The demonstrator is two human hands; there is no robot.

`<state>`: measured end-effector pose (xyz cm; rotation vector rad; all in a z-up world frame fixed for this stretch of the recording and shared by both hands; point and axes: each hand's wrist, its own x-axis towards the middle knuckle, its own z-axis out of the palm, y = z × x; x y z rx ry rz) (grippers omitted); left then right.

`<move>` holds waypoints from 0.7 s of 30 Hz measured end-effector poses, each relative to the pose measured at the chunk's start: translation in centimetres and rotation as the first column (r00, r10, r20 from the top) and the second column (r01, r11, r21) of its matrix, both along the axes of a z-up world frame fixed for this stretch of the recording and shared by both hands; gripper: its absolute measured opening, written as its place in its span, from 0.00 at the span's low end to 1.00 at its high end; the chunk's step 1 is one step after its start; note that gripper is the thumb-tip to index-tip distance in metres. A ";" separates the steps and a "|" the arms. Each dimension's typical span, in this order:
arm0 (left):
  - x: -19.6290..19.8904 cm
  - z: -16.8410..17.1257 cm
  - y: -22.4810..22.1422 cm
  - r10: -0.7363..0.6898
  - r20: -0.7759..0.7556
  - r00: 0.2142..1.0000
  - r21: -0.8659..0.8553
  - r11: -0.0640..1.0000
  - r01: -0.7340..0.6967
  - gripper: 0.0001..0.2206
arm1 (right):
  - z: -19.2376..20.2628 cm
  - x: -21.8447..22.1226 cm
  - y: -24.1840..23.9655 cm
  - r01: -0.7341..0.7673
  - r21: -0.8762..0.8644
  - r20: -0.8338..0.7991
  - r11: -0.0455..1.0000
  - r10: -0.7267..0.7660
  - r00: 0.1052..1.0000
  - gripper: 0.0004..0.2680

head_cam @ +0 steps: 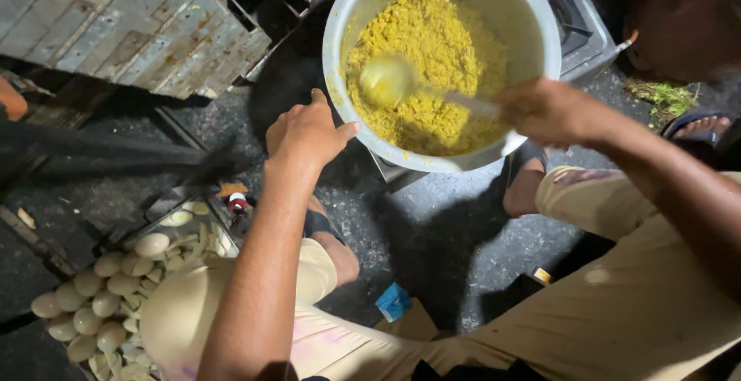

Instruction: The person holds the side of a pot with one hand while stirring the food mixture inside the pot using a spoon.

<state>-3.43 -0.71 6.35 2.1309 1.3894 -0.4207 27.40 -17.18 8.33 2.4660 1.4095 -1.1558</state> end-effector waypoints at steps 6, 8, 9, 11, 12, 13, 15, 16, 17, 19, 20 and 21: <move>0.2 -0.4 -0.1 -0.009 0.008 1.000 -0.004 1.000 0.009 0.41 | 0.5 0.3 1.1 0.013 -0.240 0.113 0.971 0.015 0.993 0.16; 0.3 -0.4 -0.1 0.013 0.025 1.000 0.000 1.000 -0.013 0.40 | 1.9 2.7 0.9 0.077 -0.123 0.155 0.989 -0.057 0.986 0.16; 0.4 -0.3 0.1 0.015 0.048 0.999 0.011 1.000 -0.016 0.40 | 2.5 3.5 0.8 0.097 -0.040 0.128 0.994 -0.091 0.988 0.16; 0.5 -0.1 0.1 0.035 0.074 0.997 0.019 0.999 -0.037 0.41 | 3.2 4.0 0.7 0.177 -0.032 0.205 0.984 -0.167 0.964 0.15; 0.6 0.0 0.2 0.028 0.076 0.997 0.009 1.000 -0.029 0.40 | 3.5 4.1 0.6 0.274 -0.007 0.273 0.962 -0.262 0.926 0.15; 0.6 0.1 0.2 0.022 0.079 0.997 -0.002 1.000 -0.022 0.40 | 3.6 4.1 0.7 0.263 -0.004 0.278 0.965 -0.251 0.927 0.15; 0.6 0.3 0.2 0.018 0.082 0.996 -0.014 1.000 -0.017 0.38 | 3.8 4.0 0.5 0.269 0.054 0.144 0.962 -0.274 0.951 0.16; 0.5 0.2 0.1 0.006 0.071 0.997 -0.032 0.999 -0.003 0.35 | 3.4 3.8 0.5 0.266 0.052 0.145 0.963 -0.271 0.952 0.16; 0.5 0.0 -0.1 0.009 0.071 0.997 -0.034 0.999 -0.007 0.35 | 2.9 3.4 0.6 0.306 0.054 0.055 0.951 -0.309 0.950 0.16; 0.4 -0.1 0.0 0.010 0.076 0.997 -0.001 1.000 -0.010 0.36 | 2.1 2.7 1.0 0.349 0.061 -0.041 0.935 -0.347 0.937 0.17; 0.4 -0.1 0.0 0.006 0.074 0.997 0.003 1.000 -0.007 0.36 | 1.7 2.2 1.1 0.295 0.093 -0.091 0.951 -0.287 0.954 0.17; 0.3 -0.1 -0.1 0.011 0.063 0.998 -0.003 1.000 -0.010 0.36 | 1.4 1.9 1.3 0.242 0.128 -0.138 0.962 -0.224 0.965 0.18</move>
